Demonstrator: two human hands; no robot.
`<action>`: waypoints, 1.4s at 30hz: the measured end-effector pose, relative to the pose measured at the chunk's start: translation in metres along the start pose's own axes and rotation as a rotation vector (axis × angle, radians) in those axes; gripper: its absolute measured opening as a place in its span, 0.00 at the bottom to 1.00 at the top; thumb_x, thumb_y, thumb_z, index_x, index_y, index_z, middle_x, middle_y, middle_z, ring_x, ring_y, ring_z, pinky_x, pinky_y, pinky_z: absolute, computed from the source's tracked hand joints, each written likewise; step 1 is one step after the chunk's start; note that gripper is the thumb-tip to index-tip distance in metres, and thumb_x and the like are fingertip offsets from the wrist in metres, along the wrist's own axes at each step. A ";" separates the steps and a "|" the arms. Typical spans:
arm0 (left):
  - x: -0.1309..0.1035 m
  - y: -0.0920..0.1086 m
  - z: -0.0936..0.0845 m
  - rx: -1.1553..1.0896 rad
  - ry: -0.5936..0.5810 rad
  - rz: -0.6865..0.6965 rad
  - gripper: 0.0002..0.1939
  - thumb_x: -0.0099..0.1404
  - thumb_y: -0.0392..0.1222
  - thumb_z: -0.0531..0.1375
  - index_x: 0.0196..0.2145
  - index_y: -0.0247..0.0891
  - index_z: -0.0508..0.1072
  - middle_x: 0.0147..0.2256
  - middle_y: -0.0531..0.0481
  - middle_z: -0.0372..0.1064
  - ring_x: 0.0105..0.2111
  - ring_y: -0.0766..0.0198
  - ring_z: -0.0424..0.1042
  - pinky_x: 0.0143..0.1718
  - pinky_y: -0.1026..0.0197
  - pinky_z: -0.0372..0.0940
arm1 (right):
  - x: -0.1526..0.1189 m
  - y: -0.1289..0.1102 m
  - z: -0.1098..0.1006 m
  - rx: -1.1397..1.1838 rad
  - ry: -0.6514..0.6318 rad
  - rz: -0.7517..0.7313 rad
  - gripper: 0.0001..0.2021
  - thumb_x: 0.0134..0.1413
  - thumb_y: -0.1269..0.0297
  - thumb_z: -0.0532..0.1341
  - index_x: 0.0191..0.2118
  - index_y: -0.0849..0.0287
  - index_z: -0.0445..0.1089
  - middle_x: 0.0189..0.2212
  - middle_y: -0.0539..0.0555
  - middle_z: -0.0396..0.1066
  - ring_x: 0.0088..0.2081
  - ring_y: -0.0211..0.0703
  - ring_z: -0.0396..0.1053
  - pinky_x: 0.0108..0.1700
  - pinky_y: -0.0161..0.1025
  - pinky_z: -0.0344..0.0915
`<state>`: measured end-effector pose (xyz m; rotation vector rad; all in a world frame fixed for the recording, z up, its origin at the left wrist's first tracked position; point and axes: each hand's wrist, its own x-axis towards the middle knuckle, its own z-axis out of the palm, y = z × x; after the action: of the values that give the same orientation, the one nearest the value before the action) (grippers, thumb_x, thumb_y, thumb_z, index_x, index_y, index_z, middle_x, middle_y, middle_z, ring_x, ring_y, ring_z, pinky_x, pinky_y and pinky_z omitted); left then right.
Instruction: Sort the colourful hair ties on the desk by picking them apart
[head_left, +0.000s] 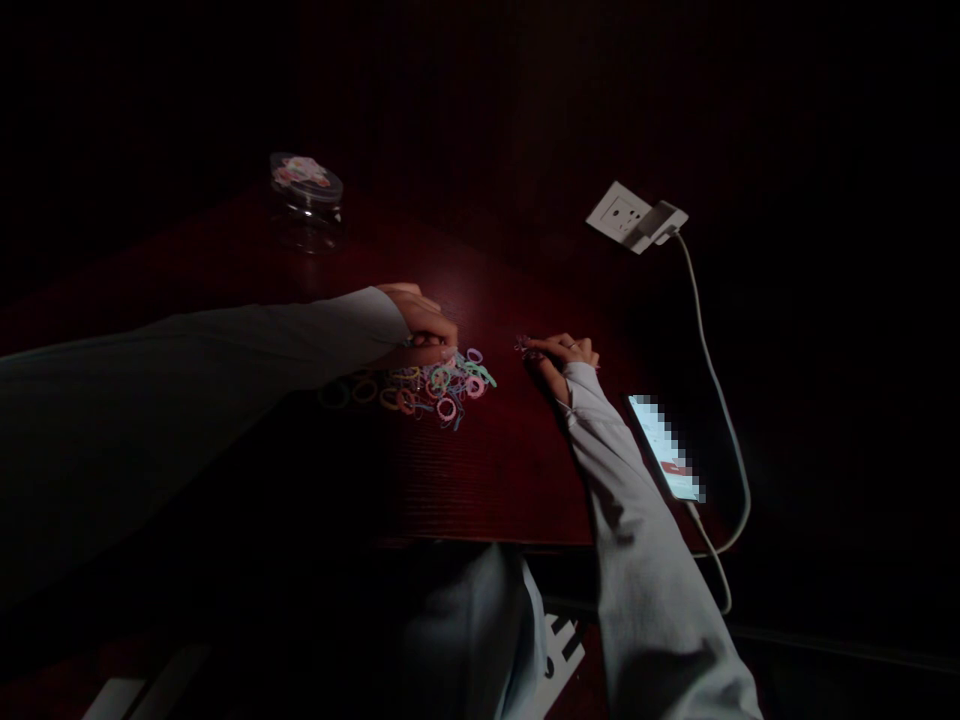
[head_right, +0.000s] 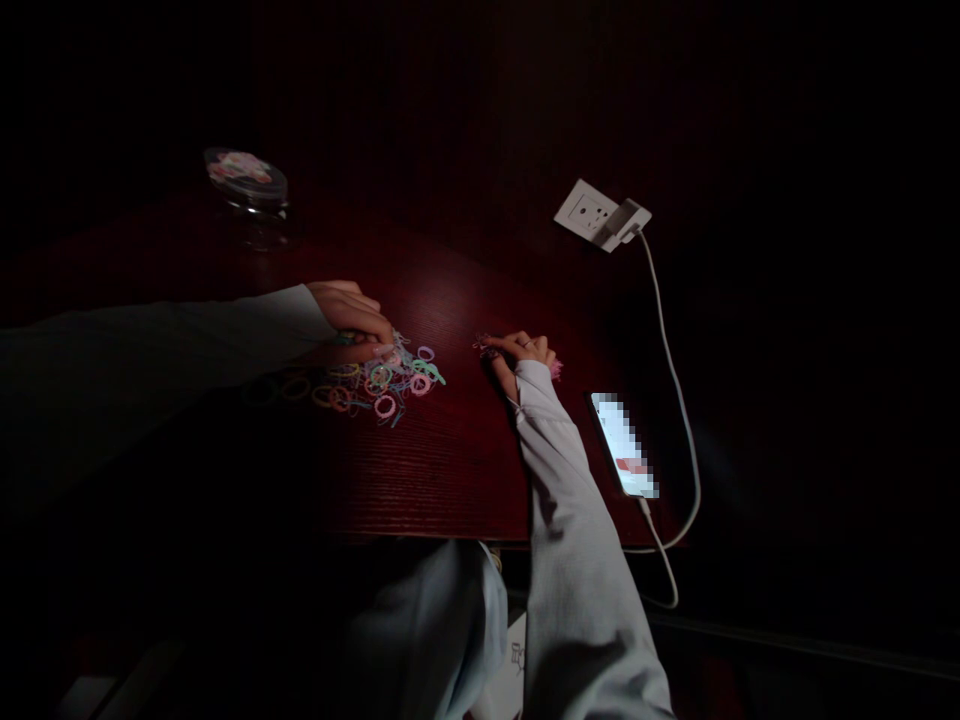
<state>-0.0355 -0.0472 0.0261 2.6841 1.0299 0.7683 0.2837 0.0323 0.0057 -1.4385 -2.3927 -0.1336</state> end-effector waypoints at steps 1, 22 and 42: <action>0.000 0.000 0.000 0.006 -0.005 0.003 0.15 0.72 0.48 0.53 0.38 0.45 0.80 0.28 0.56 0.75 0.32 0.68 0.72 0.44 0.61 0.57 | 0.000 0.002 0.001 -0.009 0.001 -0.005 0.16 0.64 0.58 0.57 0.51 0.45 0.79 0.43 0.56 0.72 0.47 0.55 0.58 0.49 0.50 0.51; -0.001 0.005 0.003 0.015 0.030 0.021 0.15 0.73 0.45 0.52 0.36 0.41 0.77 0.28 0.56 0.74 0.31 0.68 0.70 0.45 0.59 0.56 | 0.001 -0.010 -0.006 0.041 -0.015 -0.031 0.11 0.59 0.50 0.65 0.41 0.46 0.80 0.41 0.54 0.74 0.48 0.55 0.61 0.49 0.50 0.54; 0.000 0.001 0.000 -0.030 0.016 0.014 0.14 0.71 0.48 0.54 0.36 0.46 0.79 0.28 0.56 0.75 0.32 0.67 0.72 0.43 0.61 0.57 | 0.010 0.003 -0.009 0.896 0.092 0.326 0.25 0.50 0.34 0.63 0.34 0.54 0.70 0.27 0.51 0.69 0.27 0.40 0.64 0.30 0.40 0.61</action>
<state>-0.0350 -0.0481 0.0263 2.6670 0.9955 0.8029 0.2847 0.0399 0.0175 -1.2699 -1.7107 0.8193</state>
